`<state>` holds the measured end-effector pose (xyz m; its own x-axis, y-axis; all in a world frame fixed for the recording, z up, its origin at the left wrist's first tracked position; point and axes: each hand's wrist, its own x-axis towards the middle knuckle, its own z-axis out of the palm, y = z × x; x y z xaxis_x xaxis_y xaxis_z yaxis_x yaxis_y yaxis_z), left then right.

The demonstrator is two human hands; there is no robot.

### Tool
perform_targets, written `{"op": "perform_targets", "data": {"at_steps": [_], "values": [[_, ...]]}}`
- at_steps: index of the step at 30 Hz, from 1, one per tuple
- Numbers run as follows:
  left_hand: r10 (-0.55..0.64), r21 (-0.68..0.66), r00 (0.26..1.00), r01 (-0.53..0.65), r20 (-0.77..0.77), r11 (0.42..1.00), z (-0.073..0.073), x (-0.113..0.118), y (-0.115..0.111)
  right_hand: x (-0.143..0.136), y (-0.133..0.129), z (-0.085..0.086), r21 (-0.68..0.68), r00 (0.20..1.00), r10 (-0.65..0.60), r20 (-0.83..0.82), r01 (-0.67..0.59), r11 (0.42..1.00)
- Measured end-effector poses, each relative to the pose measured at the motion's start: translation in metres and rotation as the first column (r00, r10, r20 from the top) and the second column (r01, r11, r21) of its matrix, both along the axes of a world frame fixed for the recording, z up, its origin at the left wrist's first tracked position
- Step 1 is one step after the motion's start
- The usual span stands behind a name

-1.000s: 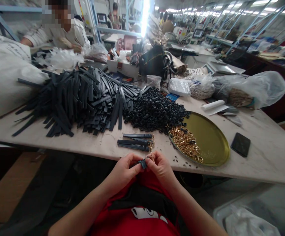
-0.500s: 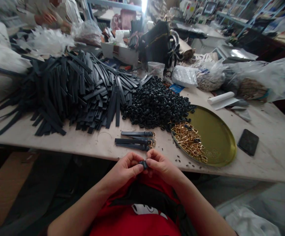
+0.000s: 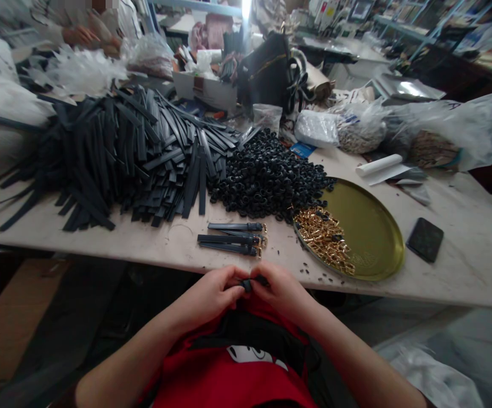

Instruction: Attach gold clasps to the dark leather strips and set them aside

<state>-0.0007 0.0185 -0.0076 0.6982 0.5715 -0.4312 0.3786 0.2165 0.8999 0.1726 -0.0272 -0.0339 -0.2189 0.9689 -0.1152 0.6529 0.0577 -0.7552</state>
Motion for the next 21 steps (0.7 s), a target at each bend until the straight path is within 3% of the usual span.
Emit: {"op": "perform_targets", "data": {"at_steps": [6, 12, 17, 21], "values": [[0.024, 0.079, 0.997, -0.018, -0.078, 0.997, -0.001, -0.002, -0.016, -0.002, -0.015, -0.006, -0.156, 0.983, -0.099, -0.152, 0.075, 0.985], [-0.009, 0.227, 1.0, 0.016, -0.028, 0.974, 0.003, -0.008, -0.03, -0.008, -0.029, 0.003, -0.246, 0.907, -0.199, -0.371, 0.11, 0.963], [0.004, 0.346, 0.993, 0.037, -0.115, 0.937, 0.007, -0.009, -0.043, -0.009, -0.039, 0.002, -0.225, 0.907, -0.111, -0.405, 0.019, 0.974], [-0.002, 0.495, 0.971, 0.123, -0.239, 0.86, 0.006, -0.01, -0.047, -0.008, -0.046, -0.003, -0.194, 0.918, -0.047, -0.393, -0.032, 0.98]]}}
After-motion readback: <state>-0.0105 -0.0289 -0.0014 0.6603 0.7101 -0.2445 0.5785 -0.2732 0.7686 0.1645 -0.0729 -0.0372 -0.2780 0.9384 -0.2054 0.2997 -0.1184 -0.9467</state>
